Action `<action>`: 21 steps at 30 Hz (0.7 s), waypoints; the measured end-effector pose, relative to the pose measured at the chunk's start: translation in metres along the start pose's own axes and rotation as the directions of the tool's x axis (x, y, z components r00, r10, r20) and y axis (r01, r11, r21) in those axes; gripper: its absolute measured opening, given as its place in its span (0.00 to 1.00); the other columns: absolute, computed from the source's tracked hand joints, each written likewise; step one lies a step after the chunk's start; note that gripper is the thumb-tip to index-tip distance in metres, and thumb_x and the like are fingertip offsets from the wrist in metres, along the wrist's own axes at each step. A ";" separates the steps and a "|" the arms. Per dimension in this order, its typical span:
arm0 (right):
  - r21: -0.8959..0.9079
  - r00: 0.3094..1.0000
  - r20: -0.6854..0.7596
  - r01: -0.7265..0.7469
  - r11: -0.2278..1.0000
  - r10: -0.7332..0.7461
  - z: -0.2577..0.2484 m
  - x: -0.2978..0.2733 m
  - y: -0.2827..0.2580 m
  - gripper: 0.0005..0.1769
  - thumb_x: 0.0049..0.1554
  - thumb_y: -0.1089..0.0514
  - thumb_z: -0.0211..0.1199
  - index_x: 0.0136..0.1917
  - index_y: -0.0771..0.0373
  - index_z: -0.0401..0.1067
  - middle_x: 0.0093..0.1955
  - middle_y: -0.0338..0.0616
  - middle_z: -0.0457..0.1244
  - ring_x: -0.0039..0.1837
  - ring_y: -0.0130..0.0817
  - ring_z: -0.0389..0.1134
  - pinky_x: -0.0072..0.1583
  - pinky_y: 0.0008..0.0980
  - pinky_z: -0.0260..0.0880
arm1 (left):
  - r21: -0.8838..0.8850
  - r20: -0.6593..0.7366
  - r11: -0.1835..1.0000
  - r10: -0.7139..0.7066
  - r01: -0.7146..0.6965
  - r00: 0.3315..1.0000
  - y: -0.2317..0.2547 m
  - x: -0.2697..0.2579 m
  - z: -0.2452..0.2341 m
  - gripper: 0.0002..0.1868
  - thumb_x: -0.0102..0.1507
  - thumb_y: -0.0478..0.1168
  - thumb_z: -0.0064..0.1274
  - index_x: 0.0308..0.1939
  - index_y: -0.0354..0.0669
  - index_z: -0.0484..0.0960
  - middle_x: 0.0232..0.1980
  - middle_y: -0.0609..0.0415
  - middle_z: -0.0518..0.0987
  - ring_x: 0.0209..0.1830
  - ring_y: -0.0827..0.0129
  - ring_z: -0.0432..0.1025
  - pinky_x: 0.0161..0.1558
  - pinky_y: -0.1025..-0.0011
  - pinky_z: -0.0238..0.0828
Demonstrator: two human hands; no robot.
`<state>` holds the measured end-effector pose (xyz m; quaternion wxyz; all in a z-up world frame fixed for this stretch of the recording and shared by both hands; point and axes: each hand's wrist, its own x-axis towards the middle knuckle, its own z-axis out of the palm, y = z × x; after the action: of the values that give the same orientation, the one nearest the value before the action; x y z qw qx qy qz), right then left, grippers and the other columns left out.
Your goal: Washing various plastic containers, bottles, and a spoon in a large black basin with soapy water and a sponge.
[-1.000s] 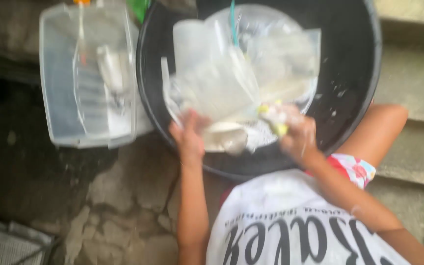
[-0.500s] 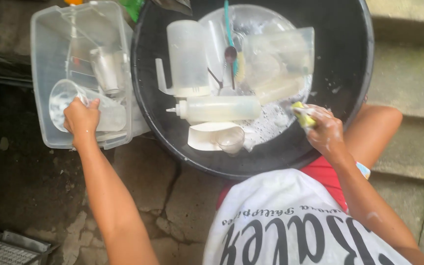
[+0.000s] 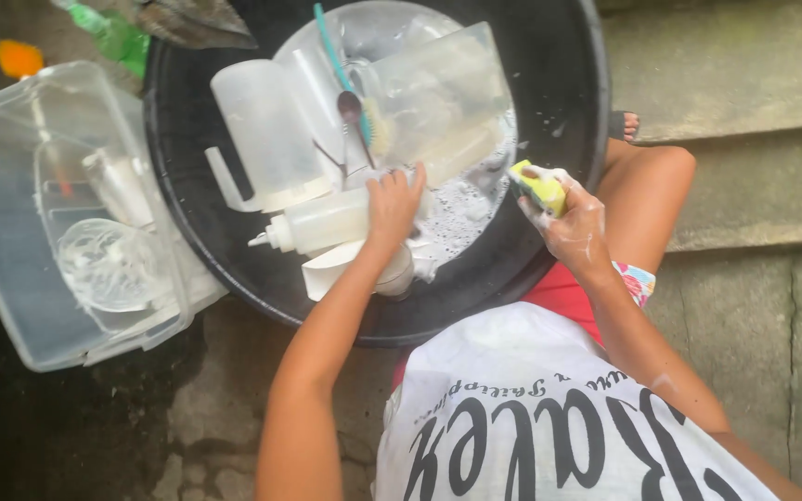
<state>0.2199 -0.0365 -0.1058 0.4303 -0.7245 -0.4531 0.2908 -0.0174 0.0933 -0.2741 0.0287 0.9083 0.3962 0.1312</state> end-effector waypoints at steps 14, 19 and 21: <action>0.168 0.981 0.178 0.042 0.985 -0.072 0.010 0.007 0.004 0.20 0.59 0.65 0.69 0.65 0.61 0.73 0.53 0.35 0.66 0.54 0.19 0.64 0.57 0.21 0.65 | -0.333 0.413 0.928 -0.016 0.167 0.911 0.030 -0.054 -0.144 0.37 0.43 0.51 0.76 0.48 0.32 0.80 0.48 0.36 0.76 0.53 0.42 0.69 0.50 0.52 0.64; 0.216 0.951 0.287 -0.178 0.960 0.112 0.031 0.008 0.001 0.21 0.58 0.62 0.68 0.65 0.58 0.74 0.51 0.32 0.67 0.51 0.18 0.64 0.52 0.21 0.65 | -0.529 0.325 0.742 -0.272 0.413 0.906 -0.014 -0.072 -0.124 0.26 0.52 0.49 0.68 0.47 0.37 0.82 0.47 0.43 0.80 0.50 0.54 0.74 0.53 0.59 0.70; 0.248 0.923 0.333 -0.281 0.927 0.191 0.039 0.010 0.006 0.21 0.58 0.61 0.68 0.65 0.57 0.74 0.50 0.31 0.67 0.49 0.17 0.63 0.50 0.21 0.65 | -0.525 0.400 0.653 -0.377 0.546 0.836 -0.014 -0.066 -0.143 0.23 0.55 0.51 0.68 0.45 0.39 0.83 0.46 0.45 0.81 0.49 0.57 0.76 0.54 0.61 0.72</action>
<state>0.1954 -0.0143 -0.1293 0.4189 -0.6498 -0.3742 0.5121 -0.1074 0.0473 -0.1524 0.4086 0.7234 0.5425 0.1239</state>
